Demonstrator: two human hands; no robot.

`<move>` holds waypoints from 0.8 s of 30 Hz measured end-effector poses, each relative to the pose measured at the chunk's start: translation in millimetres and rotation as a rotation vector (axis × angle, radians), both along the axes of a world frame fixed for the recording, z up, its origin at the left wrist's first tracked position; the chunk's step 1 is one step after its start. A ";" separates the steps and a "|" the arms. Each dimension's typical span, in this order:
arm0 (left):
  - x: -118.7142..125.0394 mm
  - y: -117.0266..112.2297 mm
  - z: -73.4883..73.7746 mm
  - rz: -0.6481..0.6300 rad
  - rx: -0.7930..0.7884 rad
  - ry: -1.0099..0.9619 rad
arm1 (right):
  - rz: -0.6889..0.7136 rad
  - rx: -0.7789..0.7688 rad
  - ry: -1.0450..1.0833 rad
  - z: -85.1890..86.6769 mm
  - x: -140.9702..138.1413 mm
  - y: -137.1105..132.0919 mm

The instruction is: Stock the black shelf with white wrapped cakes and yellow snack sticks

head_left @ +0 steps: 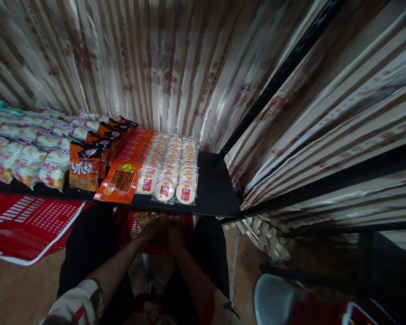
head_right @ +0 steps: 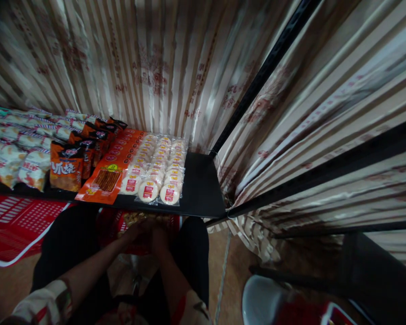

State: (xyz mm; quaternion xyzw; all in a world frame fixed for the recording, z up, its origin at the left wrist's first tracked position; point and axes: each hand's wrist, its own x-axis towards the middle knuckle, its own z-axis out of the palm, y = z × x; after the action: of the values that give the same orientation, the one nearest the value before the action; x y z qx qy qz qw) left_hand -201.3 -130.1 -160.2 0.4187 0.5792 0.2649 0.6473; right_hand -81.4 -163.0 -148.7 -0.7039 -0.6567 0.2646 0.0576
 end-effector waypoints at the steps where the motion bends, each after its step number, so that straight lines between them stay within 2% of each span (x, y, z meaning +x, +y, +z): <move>1: -0.3 -1.1 -0.1 0.001 -0.016 0.003 | 0.025 -0.037 -0.034 2.1 -0.5 -2.7; 4: -0.7 -5.3 -2.1 0.048 -0.085 -0.042 | 0.084 -0.109 -0.100 8.9 -3.2 -10.3; 8: -3.4 -9.4 -7.0 0.163 -0.176 -0.079 | 0.111 -0.080 -0.089 16.3 -7.2 -18.7; 11: -7.7 -10.6 -8.5 0.187 -0.179 -0.060 | 0.098 -0.052 -0.042 19.3 -8.3 -23.3; 19: -18.6 -10.5 -6.0 0.214 -0.137 -0.074 | -0.015 -0.021 0.123 20.7 -2.9 -25.7; 24: -21.4 -10.0 2.5 0.330 -0.216 -0.206 | -0.118 0.106 0.247 16.6 0.8 -25.9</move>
State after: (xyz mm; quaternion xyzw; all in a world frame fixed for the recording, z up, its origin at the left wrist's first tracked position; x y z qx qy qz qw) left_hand -222.7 -140.1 -157.7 0.2171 0.5958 0.3452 0.6919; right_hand -80.6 -188.9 -132.1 -0.6992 -0.6151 0.3105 0.1905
